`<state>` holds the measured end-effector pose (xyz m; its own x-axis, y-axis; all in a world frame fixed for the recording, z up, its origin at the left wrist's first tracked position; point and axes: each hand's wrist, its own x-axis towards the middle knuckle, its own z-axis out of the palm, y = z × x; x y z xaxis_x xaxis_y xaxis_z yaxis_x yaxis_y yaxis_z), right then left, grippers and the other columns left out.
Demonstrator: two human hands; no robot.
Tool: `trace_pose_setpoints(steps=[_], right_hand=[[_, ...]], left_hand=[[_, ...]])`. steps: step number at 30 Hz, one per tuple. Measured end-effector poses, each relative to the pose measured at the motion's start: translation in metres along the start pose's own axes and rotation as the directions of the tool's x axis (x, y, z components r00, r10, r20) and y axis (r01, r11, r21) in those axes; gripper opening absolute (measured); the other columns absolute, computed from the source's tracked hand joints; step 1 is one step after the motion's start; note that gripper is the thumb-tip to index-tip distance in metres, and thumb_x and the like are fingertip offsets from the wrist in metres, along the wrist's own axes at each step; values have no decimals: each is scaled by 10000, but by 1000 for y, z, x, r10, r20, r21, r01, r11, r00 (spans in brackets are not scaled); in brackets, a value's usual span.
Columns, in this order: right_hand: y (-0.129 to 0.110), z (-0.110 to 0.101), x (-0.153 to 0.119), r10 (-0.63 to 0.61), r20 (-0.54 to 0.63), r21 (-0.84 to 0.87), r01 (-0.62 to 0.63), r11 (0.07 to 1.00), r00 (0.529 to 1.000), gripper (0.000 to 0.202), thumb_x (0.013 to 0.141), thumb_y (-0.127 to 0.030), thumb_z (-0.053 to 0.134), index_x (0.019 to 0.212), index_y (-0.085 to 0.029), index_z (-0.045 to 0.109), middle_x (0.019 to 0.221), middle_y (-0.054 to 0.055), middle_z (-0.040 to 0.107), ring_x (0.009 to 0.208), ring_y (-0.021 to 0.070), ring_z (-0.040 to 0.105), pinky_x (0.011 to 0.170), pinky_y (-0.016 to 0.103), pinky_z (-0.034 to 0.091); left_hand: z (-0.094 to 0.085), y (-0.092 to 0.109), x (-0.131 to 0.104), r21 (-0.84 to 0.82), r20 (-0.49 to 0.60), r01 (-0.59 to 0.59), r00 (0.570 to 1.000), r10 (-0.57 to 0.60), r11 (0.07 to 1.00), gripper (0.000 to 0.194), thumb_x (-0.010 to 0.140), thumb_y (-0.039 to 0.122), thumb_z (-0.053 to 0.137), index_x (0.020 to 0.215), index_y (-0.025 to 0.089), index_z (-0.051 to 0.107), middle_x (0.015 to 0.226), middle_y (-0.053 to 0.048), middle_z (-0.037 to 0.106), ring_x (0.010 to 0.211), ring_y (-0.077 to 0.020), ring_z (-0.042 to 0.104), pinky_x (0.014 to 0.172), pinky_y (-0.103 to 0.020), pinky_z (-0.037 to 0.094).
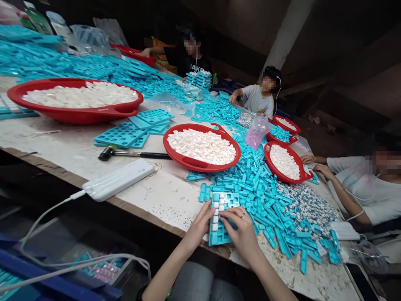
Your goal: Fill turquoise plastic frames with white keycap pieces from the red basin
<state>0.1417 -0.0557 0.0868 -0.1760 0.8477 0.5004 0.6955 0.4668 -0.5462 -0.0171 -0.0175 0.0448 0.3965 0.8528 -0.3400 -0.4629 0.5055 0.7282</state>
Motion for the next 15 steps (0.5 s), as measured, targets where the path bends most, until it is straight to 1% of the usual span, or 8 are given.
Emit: trace_pose_setpoints(steps=[3, 8, 11, 15], right_hand=[[-2, -2, 2, 7, 20, -46, -6, 999, 1000, 180, 950, -134, 630, 1081, -234, 703, 967, 42, 711, 910, 220, 630, 824, 358, 526], [-8, -7, 6, -27, 105, -168, 44, 985, 994, 192, 935, -98, 621, 1069, -217, 687, 975, 59, 703, 895, 238, 621, 808, 377, 537], [-10, -7, 8, 1, 122, -198, 23, 980, 993, 203, 922, -91, 627, 1060, -227, 686, 971, 55, 704, 902, 244, 628, 810, 384, 542], [-10, -3, 9, 29, 104, -185, -10, 983, 994, 213, 910, -94, 637, 1050, -247, 685, 959, 35, 715, 904, 230, 651, 849, 380, 543]], left_hand=[[2, 1, -1, -14, 7, -12, 1000, 12, 1000, 769, 837, 484, 708, 1506, 232, 427, 1458, -109, 585, 1342, -319, 534, 997, -354, 497], [2, 1, -2, 17, 32, -18, 999, 17, 1000, 790, 831, 493, 716, 1515, 230, 423, 1372, -114, 651, 1293, -334, 570, 957, -361, 510], [3, 3, -3, 19, 32, -8, 999, 8, 1000, 828, 816, 508, 727, 1525, 224, 406, 1391, -116, 638, 1317, -333, 552, 982, -363, 500], [1, 2, -2, 17, 16, 26, 1000, -26, 1000, 891, 804, 534, 733, 1552, 232, 354, 1480, -113, 565, 1389, -326, 486, 1052, -361, 461]])
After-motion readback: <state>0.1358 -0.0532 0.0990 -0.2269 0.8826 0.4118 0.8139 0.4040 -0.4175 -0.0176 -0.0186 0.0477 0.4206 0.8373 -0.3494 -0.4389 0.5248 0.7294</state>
